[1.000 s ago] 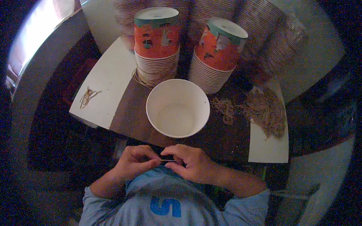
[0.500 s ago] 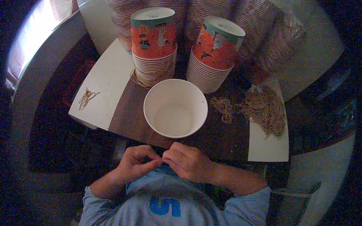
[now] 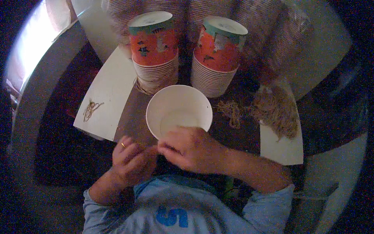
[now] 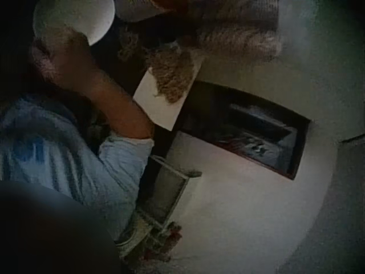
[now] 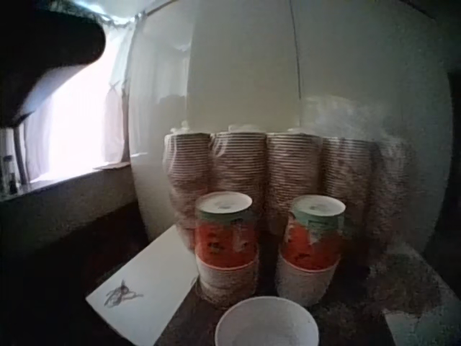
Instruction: Attaching rubber bands to paper cups to create handles.
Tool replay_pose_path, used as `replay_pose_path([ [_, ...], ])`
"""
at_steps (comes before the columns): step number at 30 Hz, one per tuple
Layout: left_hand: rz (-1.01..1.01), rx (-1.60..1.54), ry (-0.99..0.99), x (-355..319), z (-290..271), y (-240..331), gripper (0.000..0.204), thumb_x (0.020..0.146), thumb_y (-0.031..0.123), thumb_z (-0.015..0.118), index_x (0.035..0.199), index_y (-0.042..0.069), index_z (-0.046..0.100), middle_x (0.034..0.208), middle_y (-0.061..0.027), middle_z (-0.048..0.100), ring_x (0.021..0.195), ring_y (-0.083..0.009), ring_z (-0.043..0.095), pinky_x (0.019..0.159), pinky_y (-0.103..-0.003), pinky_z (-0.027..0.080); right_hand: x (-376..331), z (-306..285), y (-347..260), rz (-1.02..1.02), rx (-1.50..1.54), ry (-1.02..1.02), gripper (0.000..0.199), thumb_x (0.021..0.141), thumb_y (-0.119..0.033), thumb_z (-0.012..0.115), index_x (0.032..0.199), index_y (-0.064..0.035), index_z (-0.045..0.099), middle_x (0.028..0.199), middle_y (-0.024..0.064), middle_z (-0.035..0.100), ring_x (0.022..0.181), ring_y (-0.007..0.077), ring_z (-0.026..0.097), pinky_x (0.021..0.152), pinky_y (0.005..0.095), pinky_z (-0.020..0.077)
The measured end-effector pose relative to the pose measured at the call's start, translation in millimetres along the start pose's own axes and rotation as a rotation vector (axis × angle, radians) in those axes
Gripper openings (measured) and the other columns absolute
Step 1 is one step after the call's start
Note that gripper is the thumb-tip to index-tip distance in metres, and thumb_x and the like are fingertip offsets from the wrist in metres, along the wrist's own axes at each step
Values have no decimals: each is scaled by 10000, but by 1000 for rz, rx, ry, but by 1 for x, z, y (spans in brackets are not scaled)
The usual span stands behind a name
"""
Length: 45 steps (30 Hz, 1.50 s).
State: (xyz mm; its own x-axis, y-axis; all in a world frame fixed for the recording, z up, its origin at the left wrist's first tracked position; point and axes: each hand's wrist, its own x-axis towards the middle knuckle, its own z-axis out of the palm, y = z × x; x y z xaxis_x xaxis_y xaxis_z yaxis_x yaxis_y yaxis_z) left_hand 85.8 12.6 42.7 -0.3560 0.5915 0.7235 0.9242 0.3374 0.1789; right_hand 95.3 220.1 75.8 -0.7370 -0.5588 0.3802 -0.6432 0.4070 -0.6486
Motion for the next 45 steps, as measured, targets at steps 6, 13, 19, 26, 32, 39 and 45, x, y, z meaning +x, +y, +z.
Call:
replay_pose_path([
  [6, -353, 18, 38, 6, 6, -17, 218, 697, 20, 648, 914, 21, 622, 826, -107, 602, 722, -254, 594, 621, -341, 472, 37, -3, 40, 291, 111, -27, 135, 803, -136, 588, 825, -7, 621, 705, 122, 615, 649, 158, 596, 602, 294, 463],
  [13, -484, -58, 82, -13, -7, -33, 173, 747, -10, 630, 918, 20, 633, 800, -111, 595, 642, -216, 597, 560, -285, 486, 55, 16, 40, 287, -10, -43, 150, 779, -146, 579, 818, -9, 627, 697, 123, 626, 620, 199, 604, 583, 320, 470],
  [19, -550, -84, 69, -16, -6, -38, 163, 749, -5, 625, 910, 22, 635, 791, -96, 594, 634, -187, 590, 566, -270, 482, 60, 23, 41, 307, -85, -43, 147, 771, -151, 568, 776, -17, 628, 698, 133, 621, 631, 237, 608, 587, 348, 466],
  [26, -564, -68, 70, -17, -3, -41, 156, 747, 2, 634, 901, 24, 644, 772, -90, 592, 616, -171, 574, 561, -268, 475, 64, 29, 39, 271, -114, -18, 136, 742, -143, 559, 750, -21, 618, 702, 148, 615, 665, 292, 602, 609, 375, 461],
  [32, -550, -83, 62, -16, -3, -45, 159, 748, 2, 638, 904, 29, 649, 769, -85, 593, 610, -163, 569, 554, -262, 469, 66, 29, 41, 286, -133, -20, 137, 739, -143, 561, 752, -20, 619, 722, 152, 620, 684, 305, 605, 624, 385, 468],
  [39, -529, -93, 62, -13, -2, -48, 160, 749, -4, 641, 906, 27, 645, 777, -85, 597, 603, -162, 566, 555, -258, 468, 68, 26, 41, 318, -99, -31, 157, 755, -152, 560, 794, -20, 636, 730, 155, 626, 699, 297, 613, 636, 384, 472],
  [45, -522, -97, 53, -10, -2, -51, 157, 748, 0, 643, 903, 23, 639, 777, -87, 596, 608, -170, 572, 553, -262, 470, 71, 24, 40, 312, -91, -23, 162, 761, -158, 561, 799, -21, 637, 735, 154, 629, 690, 291, 617, 628, 379, 476],
])
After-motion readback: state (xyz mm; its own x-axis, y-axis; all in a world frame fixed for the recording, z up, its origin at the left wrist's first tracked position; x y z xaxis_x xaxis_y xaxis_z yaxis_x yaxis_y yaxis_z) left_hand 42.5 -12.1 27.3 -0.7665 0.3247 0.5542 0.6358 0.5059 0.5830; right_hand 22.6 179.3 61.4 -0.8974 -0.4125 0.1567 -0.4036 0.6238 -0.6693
